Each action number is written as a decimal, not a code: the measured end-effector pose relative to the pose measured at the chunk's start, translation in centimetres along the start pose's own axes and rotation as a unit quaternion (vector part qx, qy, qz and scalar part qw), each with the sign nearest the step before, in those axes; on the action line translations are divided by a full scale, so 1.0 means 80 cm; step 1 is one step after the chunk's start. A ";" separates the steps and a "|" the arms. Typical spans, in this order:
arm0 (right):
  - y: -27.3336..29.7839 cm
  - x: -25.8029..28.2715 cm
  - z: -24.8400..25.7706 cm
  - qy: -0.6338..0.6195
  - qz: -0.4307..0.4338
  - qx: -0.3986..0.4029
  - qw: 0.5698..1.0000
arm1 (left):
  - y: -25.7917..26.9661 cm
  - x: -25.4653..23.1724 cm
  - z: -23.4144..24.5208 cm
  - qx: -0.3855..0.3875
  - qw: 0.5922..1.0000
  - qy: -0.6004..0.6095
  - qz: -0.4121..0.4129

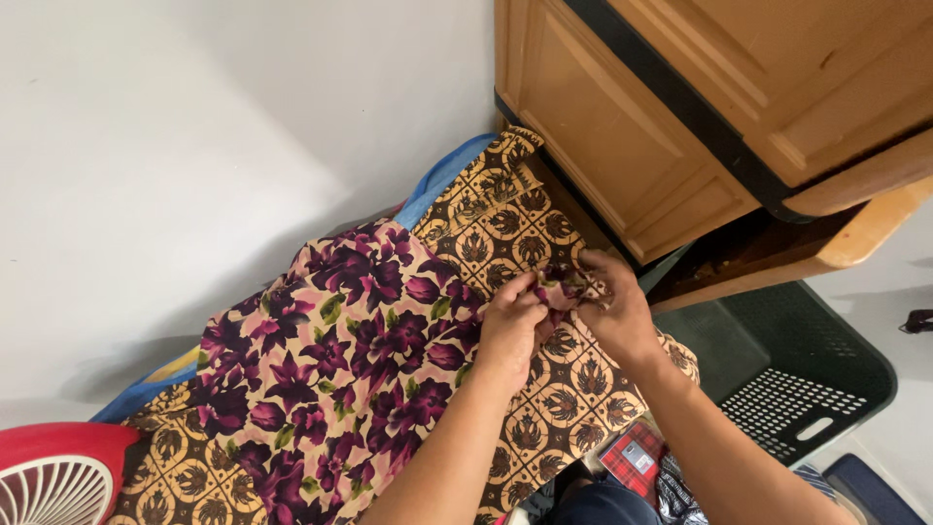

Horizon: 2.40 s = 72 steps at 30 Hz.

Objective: The person folds a floral-patterned garment by hand on a padded surface, smoothing the fabric and folding the sides inward.

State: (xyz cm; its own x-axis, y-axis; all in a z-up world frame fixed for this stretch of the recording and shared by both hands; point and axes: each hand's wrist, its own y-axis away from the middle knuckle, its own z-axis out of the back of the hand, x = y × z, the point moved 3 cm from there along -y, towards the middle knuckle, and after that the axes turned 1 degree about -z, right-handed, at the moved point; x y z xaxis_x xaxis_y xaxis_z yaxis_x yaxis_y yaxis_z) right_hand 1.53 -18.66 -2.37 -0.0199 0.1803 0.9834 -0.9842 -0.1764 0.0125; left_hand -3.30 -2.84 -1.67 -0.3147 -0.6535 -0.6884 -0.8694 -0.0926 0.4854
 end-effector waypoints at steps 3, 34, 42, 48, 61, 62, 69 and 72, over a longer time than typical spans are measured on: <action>-0.005 0.013 0.008 0.218 0.013 0.041 0.975 | 0.002 -0.007 -0.004 0.025 0.996 -0.085 -0.007; -0.092 -0.071 -0.006 0.609 0.158 0.177 0.757 | 0.099 -0.108 0.204 -0.109 0.659 -0.744 0.026; -0.075 -0.038 -0.004 0.436 0.059 0.092 0.893 | 0.105 -0.098 0.221 -0.090 0.710 -0.691 -0.098; -0.003 0.038 -0.044 0.542 0.263 0.113 0.790 | 0.152 -0.108 0.204 -0.191 0.635 -0.692 -0.284; 0.001 0.005 -0.062 0.672 0.179 0.237 0.679 | 0.252 -0.034 0.246 -0.169 0.487 -0.807 -0.287; 0.002 0.010 -0.067 0.700 0.152 0.240 0.655 | 0.252 -0.033 0.250 -0.168 0.504 -0.801 -0.274; 0.051 0.081 -0.148 0.756 0.075 0.314 0.569 | 0.272 -0.052 0.304 -0.246 0.623 -0.724 -0.167; 0.104 0.100 -0.201 0.729 0.144 0.425 0.517 | 0.312 -0.067 0.351 -0.309 0.678 -0.654 -0.130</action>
State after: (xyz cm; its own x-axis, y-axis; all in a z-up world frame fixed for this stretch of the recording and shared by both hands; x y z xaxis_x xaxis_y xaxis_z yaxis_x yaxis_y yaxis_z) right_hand -9.61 -3.14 2.68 -0.8652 0.4566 -0.2072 -0.4831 -0.6485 0.5883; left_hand -34.00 19.47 -1.02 -0.6015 0.6335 -0.4868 -0.7620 -0.6379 0.1114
